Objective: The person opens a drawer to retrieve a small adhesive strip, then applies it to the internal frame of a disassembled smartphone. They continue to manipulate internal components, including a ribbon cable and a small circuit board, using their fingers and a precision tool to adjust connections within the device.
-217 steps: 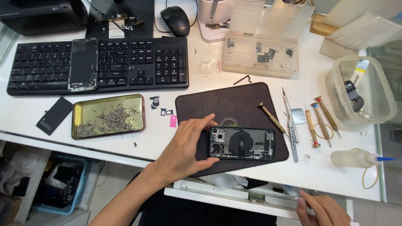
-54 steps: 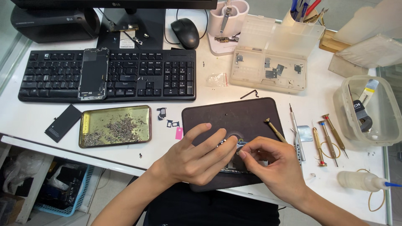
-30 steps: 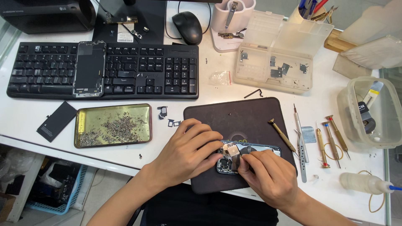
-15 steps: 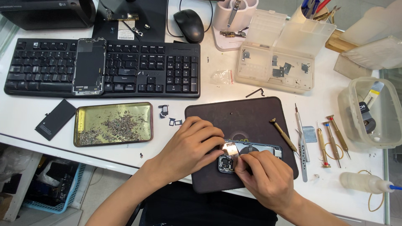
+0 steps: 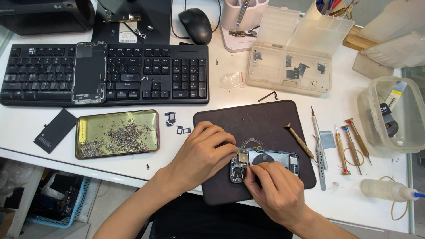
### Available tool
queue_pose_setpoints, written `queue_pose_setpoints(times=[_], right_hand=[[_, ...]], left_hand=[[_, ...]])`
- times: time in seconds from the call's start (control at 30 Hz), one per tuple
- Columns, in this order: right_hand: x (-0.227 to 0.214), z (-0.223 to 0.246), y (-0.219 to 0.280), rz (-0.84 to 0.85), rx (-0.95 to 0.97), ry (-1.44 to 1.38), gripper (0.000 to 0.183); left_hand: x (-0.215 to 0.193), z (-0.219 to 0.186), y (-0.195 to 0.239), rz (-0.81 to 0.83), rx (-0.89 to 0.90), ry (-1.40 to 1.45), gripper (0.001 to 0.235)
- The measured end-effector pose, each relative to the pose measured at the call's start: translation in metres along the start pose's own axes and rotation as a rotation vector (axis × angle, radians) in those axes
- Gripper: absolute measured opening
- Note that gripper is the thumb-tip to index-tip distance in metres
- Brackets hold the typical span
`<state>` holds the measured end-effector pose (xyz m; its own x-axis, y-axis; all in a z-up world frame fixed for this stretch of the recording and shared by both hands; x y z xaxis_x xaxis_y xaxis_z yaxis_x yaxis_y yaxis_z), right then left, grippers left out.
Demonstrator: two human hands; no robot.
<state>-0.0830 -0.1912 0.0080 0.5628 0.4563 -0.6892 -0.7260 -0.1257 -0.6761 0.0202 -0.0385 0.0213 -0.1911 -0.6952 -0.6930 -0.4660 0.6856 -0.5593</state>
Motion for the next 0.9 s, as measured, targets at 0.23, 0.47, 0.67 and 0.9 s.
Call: queue_pose_setpoints(times=[0.23,0.47,0.67,0.9], right_hand=[[-0.0031,0.001,-0.0027,0.027,0.016,0.001,0.017],[-0.0051,0.0004,-0.003,0.006,0.043,-0.009,0.018],[-0.0051,-0.0005,-0.0027,-0.003,0.092,-0.048,0.017],[-0.0079,-0.0083,-0.0023,0.039,0.174,-0.128,0.019]], left_hand=[[0.0029,0.0001,0.0023,0.017,-0.001,0.014,0.01],[0.0044,-0.0019,0.0033,0.014,0.01,-0.017,0.011],[0.0069,-0.0012,0.0012,0.034,-0.004,-0.031,0.012],[0.0077,-0.0027,-0.0001,0.046,-0.007,-0.036,0.013]])
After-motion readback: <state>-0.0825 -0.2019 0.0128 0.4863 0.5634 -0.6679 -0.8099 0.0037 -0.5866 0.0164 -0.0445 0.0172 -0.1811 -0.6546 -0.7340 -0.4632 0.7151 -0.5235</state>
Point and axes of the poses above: each hand's wrist, its own y-axis away from the middle knuckle, its own x-axis out of the palm, z = x × y, the point moved 4 cm from there along -y, towards the middle knuckle, and after that the axes turned 5 degrees about -z, right-handed, at the moved point
